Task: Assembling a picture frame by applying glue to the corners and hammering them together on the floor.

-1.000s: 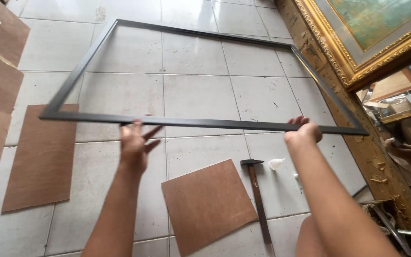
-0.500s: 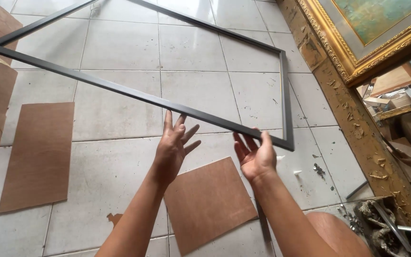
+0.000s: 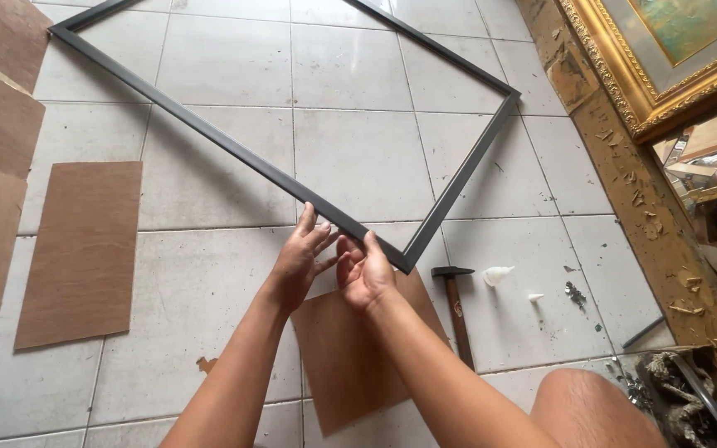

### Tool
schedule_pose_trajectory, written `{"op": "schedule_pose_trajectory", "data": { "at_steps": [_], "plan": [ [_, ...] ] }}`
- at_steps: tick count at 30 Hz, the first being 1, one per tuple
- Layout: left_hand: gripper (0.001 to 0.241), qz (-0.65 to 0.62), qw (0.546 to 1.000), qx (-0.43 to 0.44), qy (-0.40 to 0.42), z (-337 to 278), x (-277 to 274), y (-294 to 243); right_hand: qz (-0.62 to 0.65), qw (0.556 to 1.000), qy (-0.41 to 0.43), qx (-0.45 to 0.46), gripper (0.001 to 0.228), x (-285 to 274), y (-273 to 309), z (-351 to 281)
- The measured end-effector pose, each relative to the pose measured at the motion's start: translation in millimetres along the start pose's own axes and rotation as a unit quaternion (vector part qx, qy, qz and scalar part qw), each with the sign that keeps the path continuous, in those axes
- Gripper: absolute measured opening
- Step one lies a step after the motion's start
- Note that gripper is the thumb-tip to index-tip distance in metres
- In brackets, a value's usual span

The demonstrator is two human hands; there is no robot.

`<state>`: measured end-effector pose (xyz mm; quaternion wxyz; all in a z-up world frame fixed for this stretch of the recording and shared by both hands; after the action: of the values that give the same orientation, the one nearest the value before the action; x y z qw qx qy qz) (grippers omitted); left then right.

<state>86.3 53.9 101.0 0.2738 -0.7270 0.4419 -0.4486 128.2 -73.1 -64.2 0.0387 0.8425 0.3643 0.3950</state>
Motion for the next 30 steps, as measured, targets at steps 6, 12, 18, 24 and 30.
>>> {"op": "schedule_pose_trajectory", "data": {
  "at_steps": [6, 12, 18, 24, 30],
  "plan": [
    [0.083, 0.139, 0.984, 0.033, -0.108, 67, -60, 42, 0.059, 0.988, 0.066, 0.123, 0.051, 13, -37, 3],
    [0.057, 0.364, 0.907, 0.175, -0.12, 67, -60, 36, -0.224, 0.966, 0.086, 0.101, 0.066, -3, -25, -13],
    [0.041, 0.589, 0.745, 0.311, -0.037, 33, -1, 46, -0.827, 0.419, 0.024, -0.373, 0.025, -10, 84, -145],
    [0.053, 0.714, 0.641, 0.275, 0.05, 32, 25, 90, -0.875, -0.05, -0.117, -0.467, 0.11, -117, 25, -133],
    [0.064, 0.736, 0.632, 0.243, 0.022, 62, -6, 105, -0.877, 0.009, -0.14, -0.46, 0.111, -110, 12, -132]
  ]
}}
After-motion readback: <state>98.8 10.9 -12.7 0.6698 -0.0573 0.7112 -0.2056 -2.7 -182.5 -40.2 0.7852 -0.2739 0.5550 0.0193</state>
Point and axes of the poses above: each hand's wrist, its own z-axis towards the middle knuckle, its own x-axis out of the palm, y = z × x, the point moved 8 cm from there along z, towards the middle knuckle, and after that the axes turned 4 degrees about -z, right-handed, at the moved point
